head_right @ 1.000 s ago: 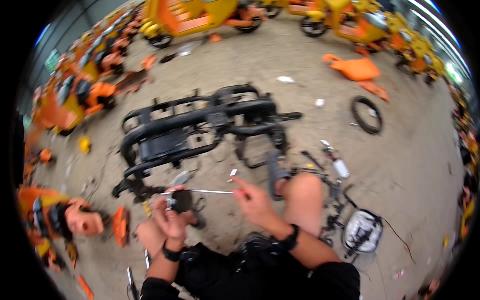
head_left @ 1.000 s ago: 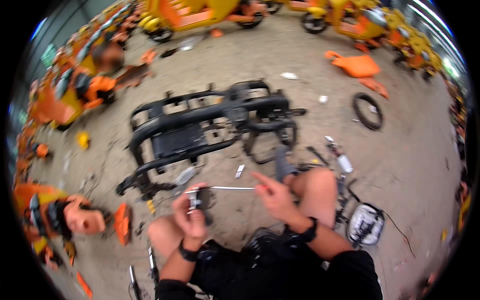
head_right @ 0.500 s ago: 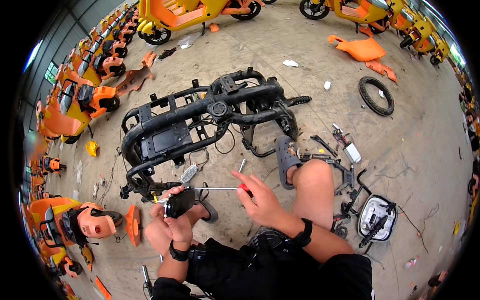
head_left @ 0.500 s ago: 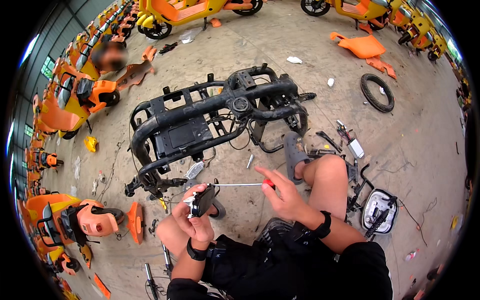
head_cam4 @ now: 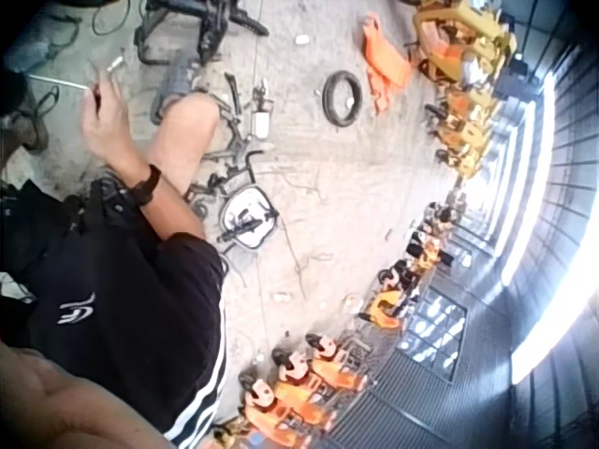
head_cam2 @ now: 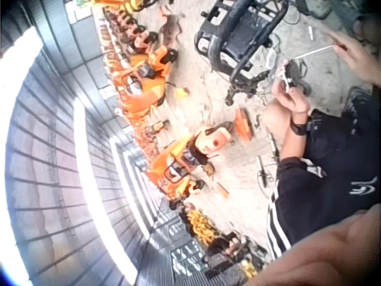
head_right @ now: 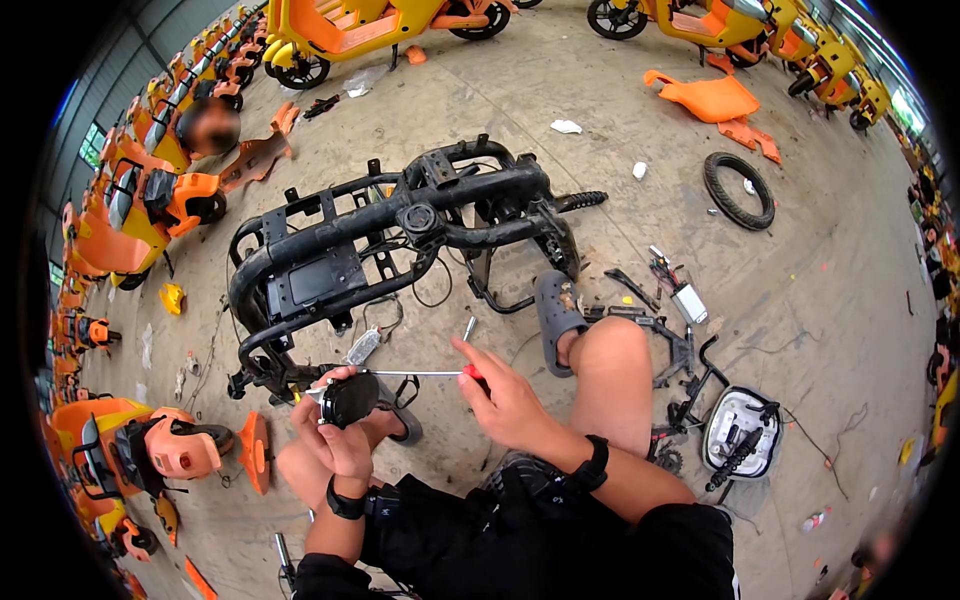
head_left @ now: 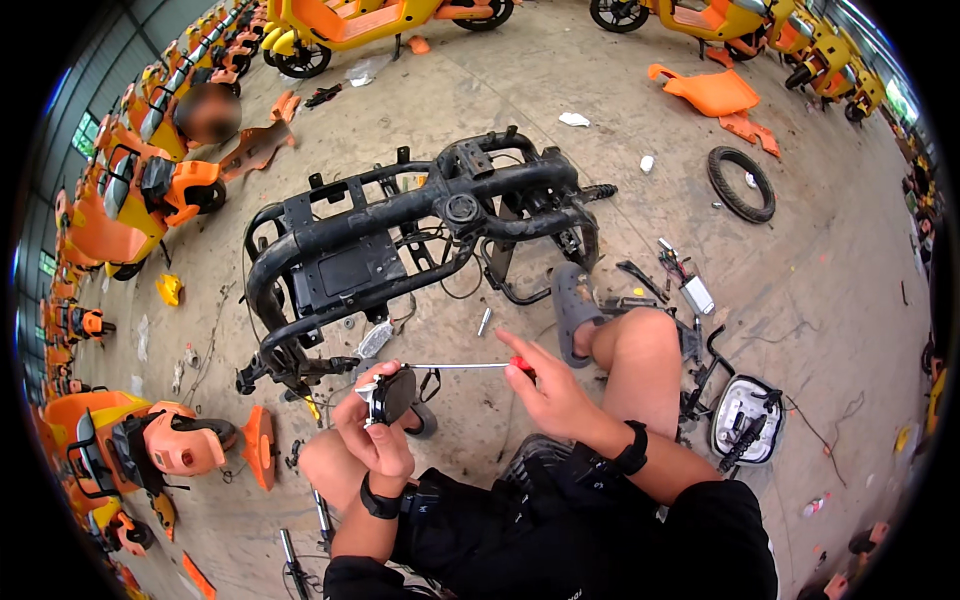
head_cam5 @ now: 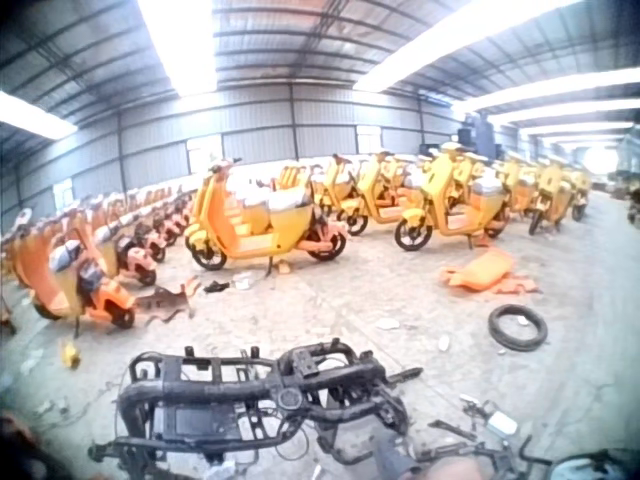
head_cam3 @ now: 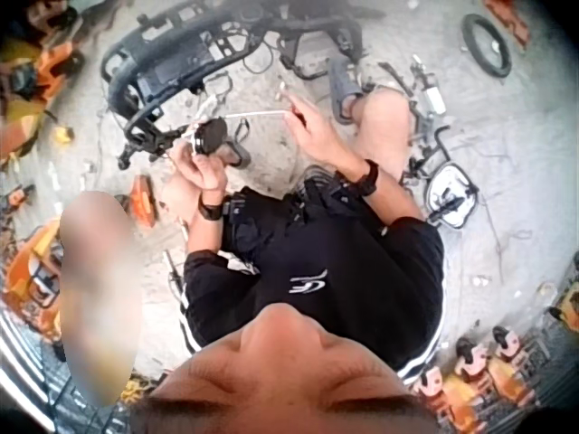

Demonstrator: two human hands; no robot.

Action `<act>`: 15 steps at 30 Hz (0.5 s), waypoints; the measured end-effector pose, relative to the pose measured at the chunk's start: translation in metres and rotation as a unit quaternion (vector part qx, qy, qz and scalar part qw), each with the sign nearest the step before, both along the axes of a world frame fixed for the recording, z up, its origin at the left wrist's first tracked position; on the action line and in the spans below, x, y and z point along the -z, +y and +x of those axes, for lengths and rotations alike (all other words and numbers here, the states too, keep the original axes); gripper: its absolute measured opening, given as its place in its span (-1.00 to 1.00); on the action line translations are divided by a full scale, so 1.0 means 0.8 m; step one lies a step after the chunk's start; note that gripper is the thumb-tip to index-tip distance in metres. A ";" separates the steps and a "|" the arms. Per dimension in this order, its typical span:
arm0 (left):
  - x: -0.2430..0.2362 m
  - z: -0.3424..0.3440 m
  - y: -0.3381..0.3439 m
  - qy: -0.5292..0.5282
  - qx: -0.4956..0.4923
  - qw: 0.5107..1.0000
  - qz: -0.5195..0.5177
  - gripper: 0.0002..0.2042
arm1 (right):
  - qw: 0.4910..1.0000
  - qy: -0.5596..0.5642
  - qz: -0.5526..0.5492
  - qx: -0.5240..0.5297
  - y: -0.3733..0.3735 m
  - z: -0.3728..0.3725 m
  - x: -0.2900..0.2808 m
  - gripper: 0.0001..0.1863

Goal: The person uses a screwdriver and a wrench to disassemble and detach a plastic cover and wiring from a scooter component.

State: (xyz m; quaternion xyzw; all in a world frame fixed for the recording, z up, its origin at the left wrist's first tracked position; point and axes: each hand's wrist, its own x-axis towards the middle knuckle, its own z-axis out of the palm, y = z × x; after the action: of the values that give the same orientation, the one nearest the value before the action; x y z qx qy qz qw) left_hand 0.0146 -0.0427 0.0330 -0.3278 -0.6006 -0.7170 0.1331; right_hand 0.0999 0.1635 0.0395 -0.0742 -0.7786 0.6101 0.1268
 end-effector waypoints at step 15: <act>0.005 -0.004 -0.006 -0.057 -0.020 0.998 -0.003 -0.57 | 0.999 0.021 0.023 -0.008 -0.004 -0.007 0.023 -0.62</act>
State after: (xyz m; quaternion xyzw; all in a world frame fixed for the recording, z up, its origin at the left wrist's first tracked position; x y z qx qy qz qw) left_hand 0.0115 -0.0472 0.0291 -0.2748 -0.6160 -0.7298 0.1117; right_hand 0.0939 0.1606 0.0212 -0.0520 -0.7903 0.5943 0.1399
